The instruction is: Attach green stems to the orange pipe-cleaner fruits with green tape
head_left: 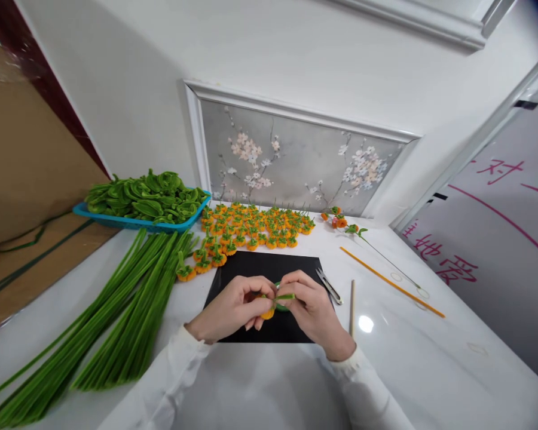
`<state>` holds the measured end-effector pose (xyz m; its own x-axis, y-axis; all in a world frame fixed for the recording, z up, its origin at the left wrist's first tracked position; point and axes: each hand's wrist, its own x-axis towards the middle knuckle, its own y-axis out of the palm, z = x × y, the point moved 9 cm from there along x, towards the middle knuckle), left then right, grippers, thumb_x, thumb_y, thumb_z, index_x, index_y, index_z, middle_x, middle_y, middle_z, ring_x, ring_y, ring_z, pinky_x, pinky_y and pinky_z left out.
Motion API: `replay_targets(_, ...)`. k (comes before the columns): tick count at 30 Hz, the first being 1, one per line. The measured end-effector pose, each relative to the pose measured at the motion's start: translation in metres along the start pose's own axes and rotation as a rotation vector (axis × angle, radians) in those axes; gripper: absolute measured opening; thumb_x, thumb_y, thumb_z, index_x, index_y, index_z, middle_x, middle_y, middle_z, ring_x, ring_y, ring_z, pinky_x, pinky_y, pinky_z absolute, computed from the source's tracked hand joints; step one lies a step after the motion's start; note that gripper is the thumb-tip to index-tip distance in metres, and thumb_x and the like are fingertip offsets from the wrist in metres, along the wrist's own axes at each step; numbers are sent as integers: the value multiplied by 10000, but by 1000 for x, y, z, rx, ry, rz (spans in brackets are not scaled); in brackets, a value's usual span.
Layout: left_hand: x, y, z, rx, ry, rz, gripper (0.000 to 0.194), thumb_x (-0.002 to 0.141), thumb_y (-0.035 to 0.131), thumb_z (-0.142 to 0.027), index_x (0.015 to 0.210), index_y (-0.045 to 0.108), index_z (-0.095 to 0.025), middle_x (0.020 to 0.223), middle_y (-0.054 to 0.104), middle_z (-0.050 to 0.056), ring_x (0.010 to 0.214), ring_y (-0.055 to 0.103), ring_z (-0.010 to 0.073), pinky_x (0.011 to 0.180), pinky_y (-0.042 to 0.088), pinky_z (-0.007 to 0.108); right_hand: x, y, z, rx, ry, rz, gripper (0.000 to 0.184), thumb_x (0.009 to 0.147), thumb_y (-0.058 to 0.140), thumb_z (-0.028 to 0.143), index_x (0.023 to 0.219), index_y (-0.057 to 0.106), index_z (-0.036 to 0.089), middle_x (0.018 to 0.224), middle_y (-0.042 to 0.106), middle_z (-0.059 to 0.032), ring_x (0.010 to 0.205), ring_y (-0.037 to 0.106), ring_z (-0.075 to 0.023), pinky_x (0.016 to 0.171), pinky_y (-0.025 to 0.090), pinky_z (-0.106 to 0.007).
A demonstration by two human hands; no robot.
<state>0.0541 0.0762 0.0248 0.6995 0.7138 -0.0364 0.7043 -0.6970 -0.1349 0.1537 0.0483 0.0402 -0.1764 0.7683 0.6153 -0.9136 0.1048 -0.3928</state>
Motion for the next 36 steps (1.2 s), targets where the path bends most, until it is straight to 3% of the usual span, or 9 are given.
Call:
replay_targets(8, -1, 5, 22, -246, -168, 100, 121, 718, 614, -220, 683, 602, -105, 710, 522, -1, 408, 450, 22, 345, 220, 155, 0, 1, 5, 72, -17, 19, 151, 861, 561, 164, 853, 702, 215, 812, 612, -32, 707, 595, -130, 642, 491, -253)
replay_targets(11, -2, 6, 27, -275, -213, 105, 178, 746, 599, -282, 706, 589, -108, 628, 506, -16, 394, 443, 39, 351, 247, 163, 0, 1, 5, 58, -24, 7, 166, 865, 541, 146, 836, 693, 208, 816, 598, -33, 710, 593, -128, 636, 489, -247)
replay_targets(15, 2, -1, 9, -126, -71, 6, 257, 839, 517, -379, 812, 586, -133, 743, 585, 23, 642, 563, 117, 563, 442, 219, 1, 1, 5, 8, -21, 2, 152, 873, 519, 150, 828, 658, 193, 841, 586, -46, 760, 583, -142, 666, 481, -258)
replay_targets(18, 4, -5, -5, 23, 68, -67, 193, 773, 627, -281, 910, 563, -163, 860, 599, 14, 793, 559, 136, 688, 451, 244, 1, 4, 4, -21, -14, 28, 160, 869, 487, 126, 848, 633, 187, 863, 580, -49, 751, 574, -140, 661, 472, -256)
replay_targets(24, 6, -7, 14, 82, -39, -54, 241, 698, 674, -183, 902, 547, -160, 681, 576, -39, 633, 519, 106, 605, 416, 239, -1, 16, -2, -30, 35, 118, 191, 859, 473, 94, 797, 631, 182, 837, 582, -41, 724, 569, -129, 664, 457, -245)
replay_targets(29, 5, -8, 14, 57, -43, -51, 245, 674, 684, -161, 883, 555, -154, 638, 554, -55, 599, 496, 91, 590, 404, 225, -1, 16, -12, 41, 170, 148, 158, 817, 542, 89, 882, 636, 198, 797, 598, -7, 697, 566, -119, 651, 455, -229)
replay_targets(36, 8, -13, 14, 61, -38, -101, 309, 676, 688, -172, 973, 606, -149, 586, 522, -68, 544, 469, 78, 567, 384, 214, -4, 7, -23, 135, 269, 86, 144, 820, 585, 173, 960, 599, 203, 770, 630, 3, 681, 580, -120, 643, 471, -232)
